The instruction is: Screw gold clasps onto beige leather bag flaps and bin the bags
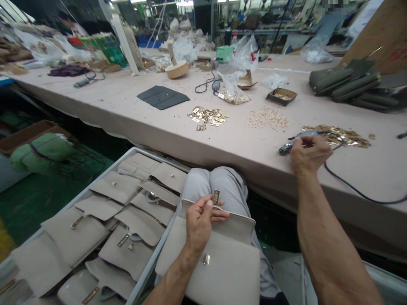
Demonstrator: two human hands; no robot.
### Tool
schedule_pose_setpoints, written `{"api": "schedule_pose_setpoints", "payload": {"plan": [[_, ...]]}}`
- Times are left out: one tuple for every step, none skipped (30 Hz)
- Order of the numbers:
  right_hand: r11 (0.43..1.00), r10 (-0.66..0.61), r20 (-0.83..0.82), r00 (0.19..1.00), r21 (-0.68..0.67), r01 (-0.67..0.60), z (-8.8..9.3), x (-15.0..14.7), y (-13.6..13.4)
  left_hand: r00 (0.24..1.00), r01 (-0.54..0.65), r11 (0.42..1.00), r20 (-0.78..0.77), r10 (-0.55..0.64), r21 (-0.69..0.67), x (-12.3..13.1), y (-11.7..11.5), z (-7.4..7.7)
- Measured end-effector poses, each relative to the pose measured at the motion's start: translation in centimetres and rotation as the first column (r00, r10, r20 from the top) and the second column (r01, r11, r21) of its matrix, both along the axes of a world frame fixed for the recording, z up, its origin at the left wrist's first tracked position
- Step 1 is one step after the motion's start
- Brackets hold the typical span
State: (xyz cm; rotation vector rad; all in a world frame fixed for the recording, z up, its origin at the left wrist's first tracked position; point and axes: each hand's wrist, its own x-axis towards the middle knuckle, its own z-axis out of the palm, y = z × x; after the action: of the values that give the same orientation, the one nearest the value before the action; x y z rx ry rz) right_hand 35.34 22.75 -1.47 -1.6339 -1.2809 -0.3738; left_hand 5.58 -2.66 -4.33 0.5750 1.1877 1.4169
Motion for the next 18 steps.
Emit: {"api": "schedule_pose_setpoints", "payload": {"plan": [[1.000, 0.007, -0.002, 1.000, -0.008, -0.007, 0.0, 0.0, 0.1, 1.000, 0.004, 1.000, 0.001, -0.004, 0.008, 0.0, -0.1, 0.0], [1.000, 0.015, -0.005, 1.000, -0.019, -0.015, -0.1, 0.0, 0.1, 1.000, 0.007, 1.000, 0.002, -0.007, 0.015, 0.0, -0.2, -0.1], [0.999, 0.024, -0.008, 1.000, -0.031, -0.024, -0.1, 0.1, 0.2, 1.000, 0.009, 1.000, 0.004, -0.009, 0.021, 0.0, -0.3, -0.2], [0.999, 0.030, -0.009, 0.999, -0.043, -0.031, -0.2, 0.1, 0.3, 1.000, 0.011, 1.000, 0.007, -0.011, 0.028, 0.0, -0.5, -0.2], [0.998, 0.034, -0.010, 0.999, -0.054, -0.034, -0.3, 0.2, 0.3, 1.000, 0.013, 0.999, 0.010, -0.013, 0.034, 0.0, -0.6, -0.3], [0.997, 0.035, -0.012, 0.999, -0.062, -0.035, -0.3, 0.2, 0.4, 1.000, 0.016, 0.999, 0.014, -0.017, 0.042, -0.1, -0.8, -0.3], [0.997, 0.034, -0.019, 0.999, -0.068, -0.035, -0.4, 0.3, 0.4, 1.000, 0.019, 0.999, 0.018, -0.019, 0.050, -0.1, -1.0, -0.3], [0.997, 0.034, -0.029, 0.999, -0.072, -0.036, -0.4, 0.3, 0.3, 1.000, 0.021, 0.998, 0.022, -0.023, 0.061, -0.1, -1.2, -0.3], [0.996, 0.034, -0.042, 0.999, -0.075, -0.038, -0.3, 0.2, 0.3, 0.999, 0.027, 0.997, 0.025, -0.029, 0.072, -0.1, -1.4, -0.2], [0.996, 0.037, -0.057, 0.998, -0.078, -0.041, -0.2, 0.1, 0.1, 0.999, 0.035, 0.996, 0.027, -0.037, 0.086, 0.0, -1.7, -0.2], [0.996, 0.038, -0.070, 0.997, -0.081, -0.044, -0.1, -0.1, 0.0, 0.999, 0.044, 0.994, 0.026, -0.047, 0.099, 0.1, -2.0, -0.1], [0.995, 0.040, -0.080, 0.996, -0.086, -0.047, 0.2, -0.3, -0.2, 0.998, 0.052, 0.992, 0.021, -0.054, 0.112, 0.2, -2.3, 0.1], [0.994, 0.042, -0.091, 0.995, -0.094, -0.050, 0.4, -0.5, -0.5, 0.998, 0.056, 0.991, 0.008, -0.057, 0.123, 0.4, -2.7, 0.3], [0.993, 0.042, -0.103, 0.994, -0.104, -0.052, 0.7, -0.7, -0.7, 0.999, 0.053, 0.990, -0.012, -0.052, 0.133, 0.6, -3.2, 0.5], [0.992, 0.044, -0.115, 0.992, -0.114, -0.057, 0.9, -0.8, -1.0, 0.998, 0.045, 0.989, -0.038, -0.040, 0.144, 0.9, -3.8, 0.8], [0.991, 0.046, -0.128, 0.991, -0.119, -0.061, 1.2, -0.8, -1.2, 0.997, 0.034, 0.987, -0.068, -0.023, 0.156, 1.3, -4.5, 1.1], [0.991, 0.043, -0.141, 0.989, -0.116, -0.060, 1.4, -0.8, -1.3, 0.995, 0.022, 0.985, -0.096, -0.006, 0.170, 1.7, -5.2, 1.5], [0.992, 0.044, -0.154, 0.987, -0.109, -0.061, 1.5, -0.7, -1.4, 0.993, 0.020, 0.983, -0.119, 0.002, 0.184, 2.0, -6.0, 1.8]]}}
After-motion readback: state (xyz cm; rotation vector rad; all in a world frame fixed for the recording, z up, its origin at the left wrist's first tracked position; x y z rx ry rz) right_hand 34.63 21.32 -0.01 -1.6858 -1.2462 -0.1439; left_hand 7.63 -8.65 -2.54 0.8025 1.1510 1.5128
